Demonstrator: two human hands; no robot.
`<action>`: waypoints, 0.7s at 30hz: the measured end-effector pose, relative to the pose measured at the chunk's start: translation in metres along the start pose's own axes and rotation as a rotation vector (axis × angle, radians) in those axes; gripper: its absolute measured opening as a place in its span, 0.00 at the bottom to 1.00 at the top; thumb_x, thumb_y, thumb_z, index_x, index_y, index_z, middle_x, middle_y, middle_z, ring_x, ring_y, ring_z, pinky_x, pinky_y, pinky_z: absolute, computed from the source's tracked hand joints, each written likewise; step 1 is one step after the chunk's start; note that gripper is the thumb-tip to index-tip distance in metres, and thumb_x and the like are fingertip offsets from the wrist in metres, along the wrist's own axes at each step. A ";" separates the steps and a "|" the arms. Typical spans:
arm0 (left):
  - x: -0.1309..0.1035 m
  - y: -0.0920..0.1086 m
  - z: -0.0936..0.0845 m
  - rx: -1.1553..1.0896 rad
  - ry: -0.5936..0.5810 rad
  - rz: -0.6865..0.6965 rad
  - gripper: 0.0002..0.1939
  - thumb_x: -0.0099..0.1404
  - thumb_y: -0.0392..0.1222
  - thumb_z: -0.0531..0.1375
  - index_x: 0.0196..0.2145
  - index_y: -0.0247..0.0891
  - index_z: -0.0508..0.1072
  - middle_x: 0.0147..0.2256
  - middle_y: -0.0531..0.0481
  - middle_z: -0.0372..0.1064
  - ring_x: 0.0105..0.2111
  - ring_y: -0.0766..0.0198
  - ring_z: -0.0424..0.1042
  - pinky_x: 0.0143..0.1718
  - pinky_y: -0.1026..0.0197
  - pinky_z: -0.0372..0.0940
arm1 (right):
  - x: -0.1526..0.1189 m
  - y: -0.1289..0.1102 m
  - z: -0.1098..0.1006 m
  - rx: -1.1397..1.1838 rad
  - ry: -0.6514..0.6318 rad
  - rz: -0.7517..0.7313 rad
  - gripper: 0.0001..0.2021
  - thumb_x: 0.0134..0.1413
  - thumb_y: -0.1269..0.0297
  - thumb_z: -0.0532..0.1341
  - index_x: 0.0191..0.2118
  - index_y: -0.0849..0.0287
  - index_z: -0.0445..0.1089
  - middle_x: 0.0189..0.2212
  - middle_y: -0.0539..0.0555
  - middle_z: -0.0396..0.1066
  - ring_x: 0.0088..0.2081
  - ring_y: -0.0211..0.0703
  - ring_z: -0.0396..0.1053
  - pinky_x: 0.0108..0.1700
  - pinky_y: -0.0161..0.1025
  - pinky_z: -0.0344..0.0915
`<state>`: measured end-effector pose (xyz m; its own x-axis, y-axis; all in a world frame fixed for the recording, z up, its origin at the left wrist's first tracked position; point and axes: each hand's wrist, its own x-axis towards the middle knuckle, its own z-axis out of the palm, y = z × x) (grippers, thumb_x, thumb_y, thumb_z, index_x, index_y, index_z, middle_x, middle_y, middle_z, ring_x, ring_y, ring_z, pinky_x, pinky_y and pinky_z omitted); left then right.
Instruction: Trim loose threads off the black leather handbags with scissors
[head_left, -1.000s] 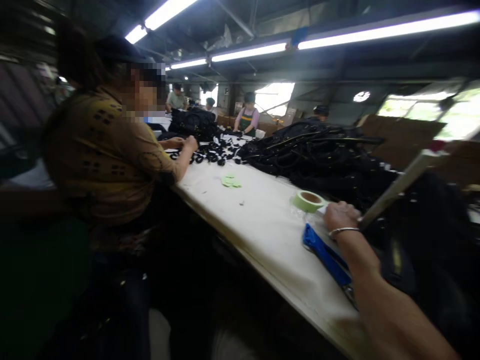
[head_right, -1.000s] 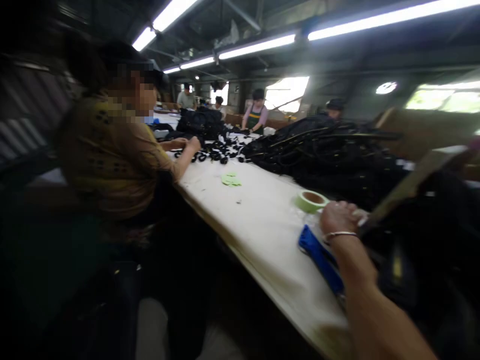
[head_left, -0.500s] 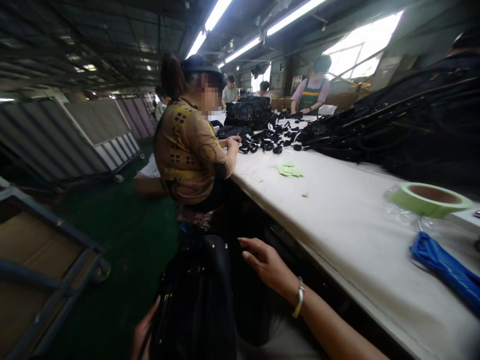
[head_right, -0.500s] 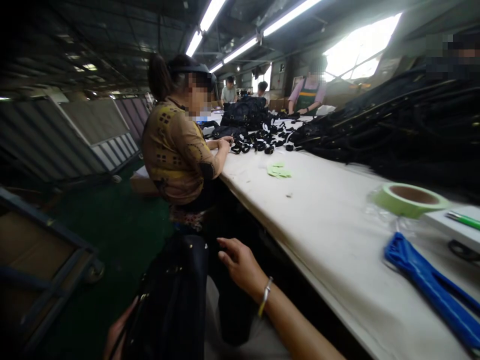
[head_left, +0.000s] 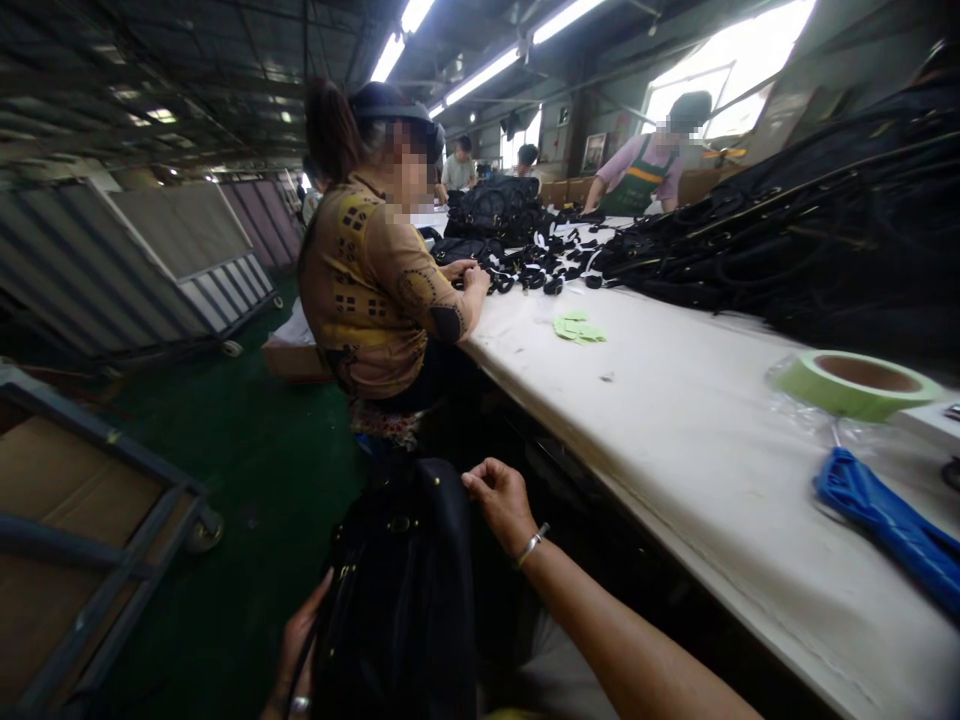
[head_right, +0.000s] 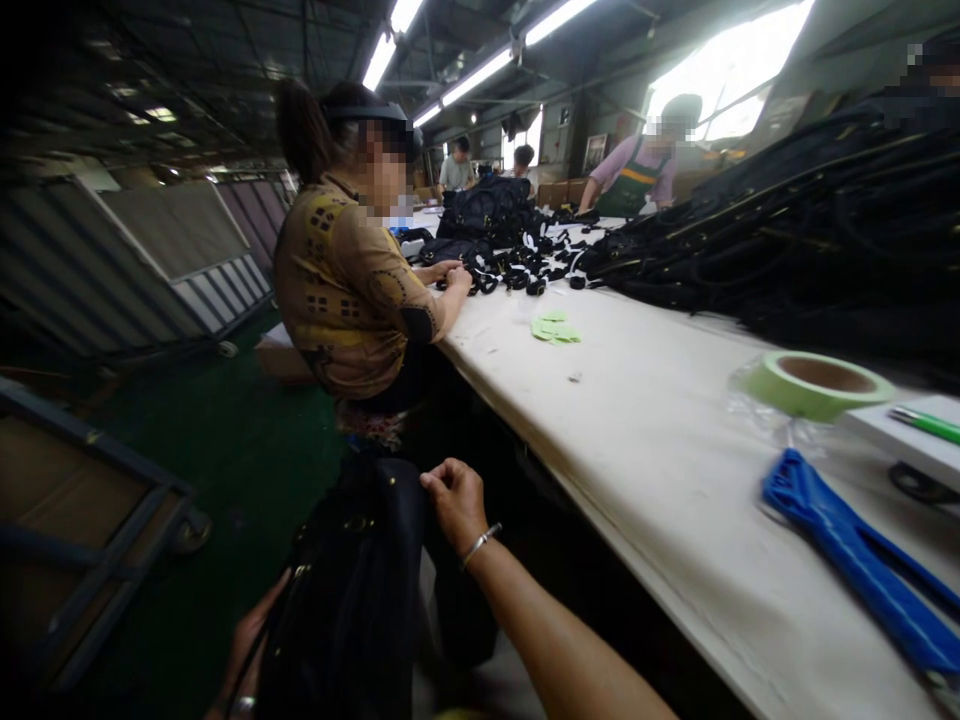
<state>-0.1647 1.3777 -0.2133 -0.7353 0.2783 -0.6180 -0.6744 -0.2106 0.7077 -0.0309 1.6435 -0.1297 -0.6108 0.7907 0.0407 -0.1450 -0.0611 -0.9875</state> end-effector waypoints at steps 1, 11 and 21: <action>0.001 -0.002 0.000 -0.027 -0.023 -0.022 0.20 0.59 0.23 0.60 0.49 0.32 0.74 0.31 0.48 0.78 0.33 0.62 0.78 0.35 0.71 0.72 | 0.000 -0.001 -0.003 0.010 0.011 -0.003 0.14 0.41 0.56 0.68 0.22 0.60 0.68 0.19 0.48 0.67 0.24 0.37 0.62 0.29 0.36 0.59; 0.019 -0.015 -0.019 -0.223 -0.157 -0.213 0.15 0.70 0.36 0.51 0.38 0.28 0.77 0.31 0.40 0.77 0.31 0.56 0.78 0.35 0.56 0.76 | -0.007 0.003 -0.025 0.080 -0.088 0.136 0.18 0.31 0.51 0.73 0.24 0.63 0.75 0.18 0.50 0.68 0.21 0.36 0.62 0.24 0.35 0.62; 0.009 -0.020 -0.008 -0.150 0.008 -0.062 0.10 0.68 0.33 0.56 0.38 0.29 0.78 0.32 0.42 0.77 0.31 0.59 0.78 0.36 0.62 0.75 | -0.030 -0.013 -0.011 0.066 -0.274 0.158 0.16 0.35 0.54 0.74 0.28 0.61 0.78 0.24 0.51 0.73 0.26 0.36 0.64 0.28 0.33 0.61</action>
<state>-0.1587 1.3774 -0.2357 -0.6923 0.2877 -0.6618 -0.7203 -0.3307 0.6097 -0.0022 1.6275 -0.1197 -0.8151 0.5758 -0.0641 -0.0762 -0.2162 -0.9734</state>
